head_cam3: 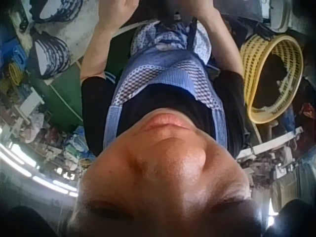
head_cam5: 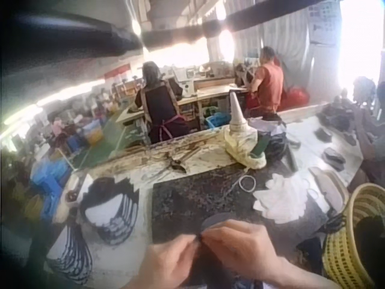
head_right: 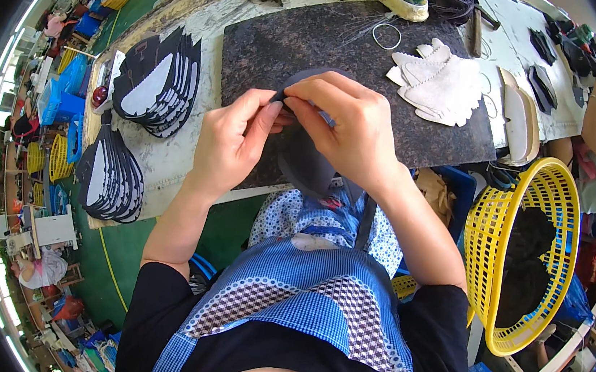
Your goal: The person peels the backing off padded inserts and adheres them onto shoe upper components by hand. They then apply glue using a brush and fold and press the material edges together.
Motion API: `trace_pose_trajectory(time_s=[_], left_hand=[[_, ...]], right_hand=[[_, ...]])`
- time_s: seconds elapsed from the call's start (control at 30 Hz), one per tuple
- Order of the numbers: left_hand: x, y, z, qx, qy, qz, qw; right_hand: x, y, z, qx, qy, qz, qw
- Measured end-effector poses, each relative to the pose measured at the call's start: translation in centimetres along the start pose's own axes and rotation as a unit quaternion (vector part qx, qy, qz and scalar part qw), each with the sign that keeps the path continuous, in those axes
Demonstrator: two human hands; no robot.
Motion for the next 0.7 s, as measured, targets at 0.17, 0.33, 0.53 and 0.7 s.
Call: trace_pose_trajectory(time_s=[0.17, 0.33, 0.53, 0.7], left_hand=[[1.6, -0.3, 0.8, -0.067, -0.044, -0.081, 0.994], [1.8, -2.5, 4.5, -0.132, -0.121, -0.121, 0.976], [1.4, -4.1, 5.8, -0.079, -0.138, -0.079, 0.984], [1.2, -4.9, 6.2, -0.006, -0.021, 0.011, 1.0]], right_hand=[[-1.4, 0.7, 1.0, -0.039, 0.078, 0.125, 0.988], [-0.3, -1.3, 5.8, -0.034, 0.017, 0.13, 0.991], [1.1, -2.4, 8.2, 0.05, -0.083, 0.034, 0.995], [2.8, -3.1, 9.2, 0.072, -0.281, -0.217, 0.932]])
Point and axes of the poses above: each hand's wrist, its own z-axis away from the middle knuckle, its own y-axis out of the back of the hand, x = y × z, the point moved 3 cm from there along -z, towards the middle knuckle, and after that the axes turned 15 degrees about -y, right-handed, at the moved point
